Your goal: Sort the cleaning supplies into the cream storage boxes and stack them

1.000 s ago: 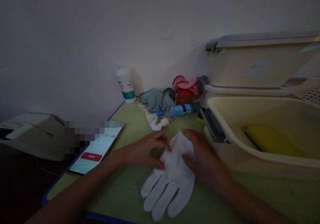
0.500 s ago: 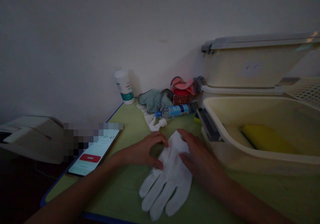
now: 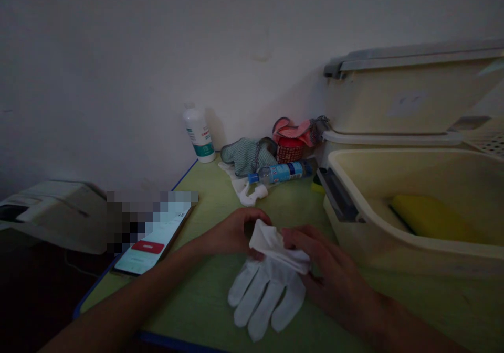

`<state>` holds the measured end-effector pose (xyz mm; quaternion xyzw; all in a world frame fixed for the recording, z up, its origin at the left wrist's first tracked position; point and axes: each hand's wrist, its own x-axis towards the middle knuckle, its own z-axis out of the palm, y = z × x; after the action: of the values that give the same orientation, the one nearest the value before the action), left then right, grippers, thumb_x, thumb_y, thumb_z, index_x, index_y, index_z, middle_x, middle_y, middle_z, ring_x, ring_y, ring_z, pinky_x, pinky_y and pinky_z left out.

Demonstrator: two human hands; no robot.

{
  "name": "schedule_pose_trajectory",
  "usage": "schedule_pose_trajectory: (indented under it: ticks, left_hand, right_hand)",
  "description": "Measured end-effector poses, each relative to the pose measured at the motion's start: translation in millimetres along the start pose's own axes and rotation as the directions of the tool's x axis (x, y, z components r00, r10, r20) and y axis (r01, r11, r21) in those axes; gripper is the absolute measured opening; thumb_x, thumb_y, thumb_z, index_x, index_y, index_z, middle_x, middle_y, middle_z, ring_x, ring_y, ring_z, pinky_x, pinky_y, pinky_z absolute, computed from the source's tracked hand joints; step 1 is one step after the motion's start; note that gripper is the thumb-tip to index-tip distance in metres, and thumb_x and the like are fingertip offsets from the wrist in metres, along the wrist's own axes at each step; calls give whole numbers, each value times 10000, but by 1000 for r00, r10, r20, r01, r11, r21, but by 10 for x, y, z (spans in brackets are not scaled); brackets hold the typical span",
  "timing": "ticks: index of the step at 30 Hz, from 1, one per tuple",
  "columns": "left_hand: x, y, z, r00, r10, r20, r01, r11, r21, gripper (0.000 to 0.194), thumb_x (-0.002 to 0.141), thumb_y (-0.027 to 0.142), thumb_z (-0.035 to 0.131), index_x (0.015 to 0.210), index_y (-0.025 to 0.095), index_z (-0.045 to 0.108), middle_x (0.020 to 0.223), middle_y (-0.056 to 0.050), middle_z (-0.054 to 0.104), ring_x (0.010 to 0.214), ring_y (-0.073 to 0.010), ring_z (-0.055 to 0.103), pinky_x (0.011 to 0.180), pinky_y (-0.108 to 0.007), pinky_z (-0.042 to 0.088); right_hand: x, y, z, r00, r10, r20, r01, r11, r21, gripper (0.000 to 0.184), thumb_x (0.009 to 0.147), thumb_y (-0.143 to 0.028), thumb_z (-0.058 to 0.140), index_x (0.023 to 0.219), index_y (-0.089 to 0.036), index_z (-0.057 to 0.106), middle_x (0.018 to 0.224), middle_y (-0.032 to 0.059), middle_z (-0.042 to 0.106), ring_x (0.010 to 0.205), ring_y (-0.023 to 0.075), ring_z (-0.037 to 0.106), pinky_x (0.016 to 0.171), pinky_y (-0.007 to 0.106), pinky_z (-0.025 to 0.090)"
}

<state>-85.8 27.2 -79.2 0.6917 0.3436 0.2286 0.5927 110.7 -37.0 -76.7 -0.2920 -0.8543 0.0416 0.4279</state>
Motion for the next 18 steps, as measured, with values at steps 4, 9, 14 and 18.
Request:
schedule_pose_trajectory:
  ticks: [4, 9, 14, 18]
  left_hand:
    - [19, -7, 8, 999, -20, -35, 21, 999, 33, 224, 546, 170, 730, 692, 127, 565, 637, 36, 568, 590, -96, 503, 558, -211, 381]
    - [25, -28, 8, 999, -48, -17, 48, 999, -7, 380, 449, 168, 789, 755, 126, 568, 718, 9, 603, 660, -133, 539, 619, -250, 409]
    - [12, -78, 33, 988, 48, -146, -41, 998, 51, 591, 443, 202, 799, 918, 186, 448, 933, -32, 570, 876, -195, 537, 762, -308, 414]
    - [2, -101, 16, 971, 84, -222, -29, 971, 238, 523, 442, 262, 813, 786, 195, 425, 834, 13, 503, 777, -160, 472, 681, -269, 389]
  right_hand:
    - [-8, -33, 21, 996, 94, 8, -94, 986, 138, 528, 703, 37, 431, 1162, -224, 406, 912, 41, 566, 782, 128, 592, 649, 221, 520]
    - [6, 68, 81, 904, 416, 98, -427, 869, 251, 464, 688, -48, 474, 1112, -215, 390, 952, 58, 592, 867, 171, 608, 731, 299, 519]
    - [15, 238, 141, 734, 664, 145, -670, 671, 319, 416, 795, -229, 411, 1182, -178, 269, 1012, 110, 572, 904, 210, 599, 827, 409, 489]
    - [24, 285, 130, 667, 724, 176, -735, 601, 315, 453, 795, -229, 375, 1210, -174, 203, 1201, 165, 481, 1080, 238, 527, 937, 462, 415]
